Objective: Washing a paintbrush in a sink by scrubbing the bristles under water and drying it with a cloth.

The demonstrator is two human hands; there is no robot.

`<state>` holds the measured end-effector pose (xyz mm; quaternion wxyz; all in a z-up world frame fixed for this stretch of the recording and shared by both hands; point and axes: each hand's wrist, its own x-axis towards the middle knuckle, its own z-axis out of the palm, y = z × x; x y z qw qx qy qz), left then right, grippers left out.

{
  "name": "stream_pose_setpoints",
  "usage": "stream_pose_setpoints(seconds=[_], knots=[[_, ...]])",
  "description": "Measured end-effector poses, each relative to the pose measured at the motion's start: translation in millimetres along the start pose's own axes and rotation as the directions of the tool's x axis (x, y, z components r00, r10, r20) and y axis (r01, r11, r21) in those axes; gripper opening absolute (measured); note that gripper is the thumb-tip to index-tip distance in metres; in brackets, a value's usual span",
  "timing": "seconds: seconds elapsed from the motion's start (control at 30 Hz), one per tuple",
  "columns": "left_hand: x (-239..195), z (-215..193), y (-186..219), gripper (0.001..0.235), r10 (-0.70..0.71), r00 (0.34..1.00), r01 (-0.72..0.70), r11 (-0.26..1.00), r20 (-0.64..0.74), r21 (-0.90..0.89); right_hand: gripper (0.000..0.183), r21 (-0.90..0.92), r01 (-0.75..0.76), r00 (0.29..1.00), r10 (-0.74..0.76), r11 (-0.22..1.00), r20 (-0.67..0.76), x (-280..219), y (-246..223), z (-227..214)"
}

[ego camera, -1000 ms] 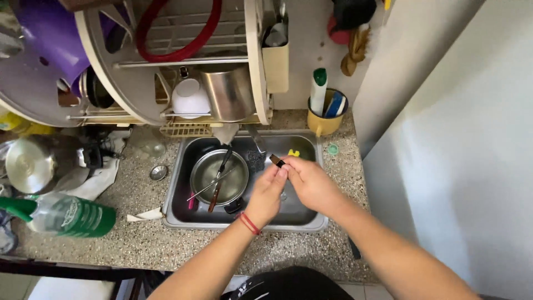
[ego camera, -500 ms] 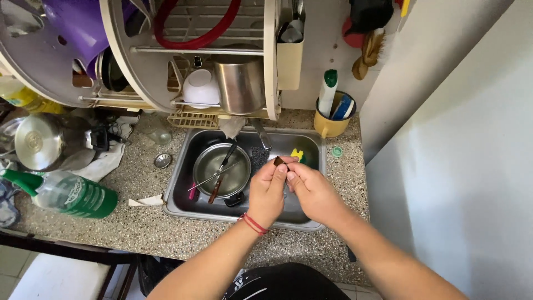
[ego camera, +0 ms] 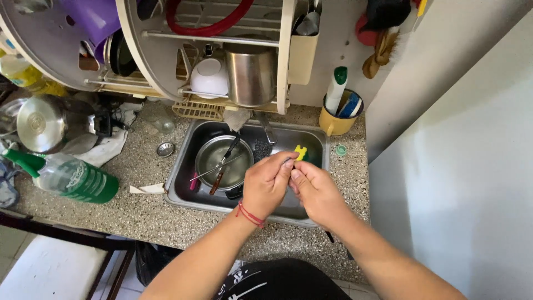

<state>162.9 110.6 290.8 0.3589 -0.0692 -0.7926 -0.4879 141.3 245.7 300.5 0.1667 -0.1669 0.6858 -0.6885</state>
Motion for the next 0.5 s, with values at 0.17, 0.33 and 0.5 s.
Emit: stream_pose_setpoints(seconds=[0.17, 0.33, 0.5], knots=[[3.7, -6.8, -12.4, 0.016, 0.171, 0.985, -0.168, 0.978, -0.017, 0.126, 0.024, 0.105, -0.068, 0.998, 0.068, 0.992, 0.002, 3.9, 8.3, 5.4], [3.4, -8.4, -28.5, 0.013, 0.3, 0.954, -0.288, 0.93, -0.016, 0.229, 0.024, 0.177, -0.169, 0.986, 0.168, 0.97, 0.022, 4.4, 2.8, 10.4], [4.6, -5.8, -38.4, 0.012, 0.306, 0.952, -0.295, 0.911, 0.008, 0.287, 0.024, 0.275, -0.281, 0.959, 0.276, 0.919, 0.057, 10.7, 2.5, 12.0]])
